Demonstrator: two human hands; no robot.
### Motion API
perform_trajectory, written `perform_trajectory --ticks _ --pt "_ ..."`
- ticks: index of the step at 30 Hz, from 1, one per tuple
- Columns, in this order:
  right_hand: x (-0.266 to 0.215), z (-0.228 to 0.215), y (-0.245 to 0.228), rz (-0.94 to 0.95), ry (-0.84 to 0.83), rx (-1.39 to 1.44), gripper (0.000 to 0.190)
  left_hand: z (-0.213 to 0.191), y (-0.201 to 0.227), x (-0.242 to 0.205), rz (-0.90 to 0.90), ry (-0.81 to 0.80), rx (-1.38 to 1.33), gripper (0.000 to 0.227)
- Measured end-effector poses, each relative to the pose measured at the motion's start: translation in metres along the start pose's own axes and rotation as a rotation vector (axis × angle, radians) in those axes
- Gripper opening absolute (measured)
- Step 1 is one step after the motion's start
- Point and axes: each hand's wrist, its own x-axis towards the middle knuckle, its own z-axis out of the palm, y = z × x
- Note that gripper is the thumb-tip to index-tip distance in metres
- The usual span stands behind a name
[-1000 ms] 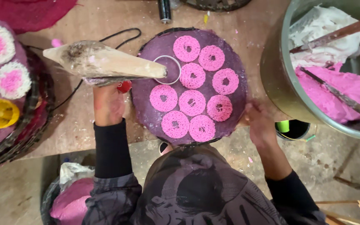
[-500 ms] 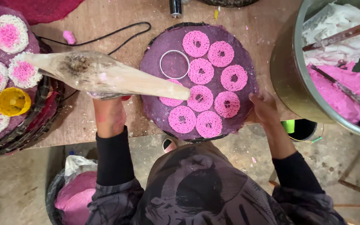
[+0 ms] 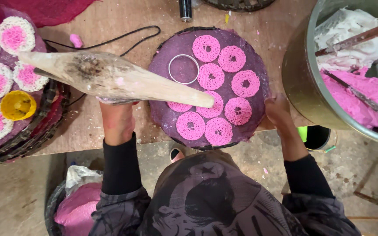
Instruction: The person applies white and pink paste onto a flat base using a wooden tool to create circular decorative patterns.
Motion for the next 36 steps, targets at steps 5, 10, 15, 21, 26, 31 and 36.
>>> perform_trajectory --ticks 5,10,15,21,26,31,36 --pt "-0.043 -0.034 -0.019 0.120 -0.336 1.100 0.037 -0.007 0.002 -0.009 0.161 -0.040 0.060 0.050" --pt "-0.086 -0.030 -0.049 0.158 -0.263 1.485 0.037 -0.022 0.006 -0.023 0.196 -0.015 0.208 0.050" --pt "-0.048 -0.011 -0.059 0.203 -0.181 1.480 0.037 -0.034 0.013 -0.030 0.261 -0.027 0.116 0.053" --pt "0.091 -0.023 -0.077 0.136 -0.525 1.196 0.044 -0.041 0.017 -0.039 0.244 0.017 0.197 0.049" --pt "0.158 -0.006 -0.131 -0.011 -0.741 0.730 0.040 -0.038 0.017 -0.054 0.254 0.049 0.318 0.052" --pt "0.196 0.024 -0.190 -0.265 -0.529 0.061 0.035 -0.042 0.011 -0.062 0.287 0.065 0.478 0.045" --pt "0.179 -0.012 -0.262 -0.797 -0.078 -0.161 0.028 -0.026 -0.014 -0.058 0.353 0.039 0.637 0.042"
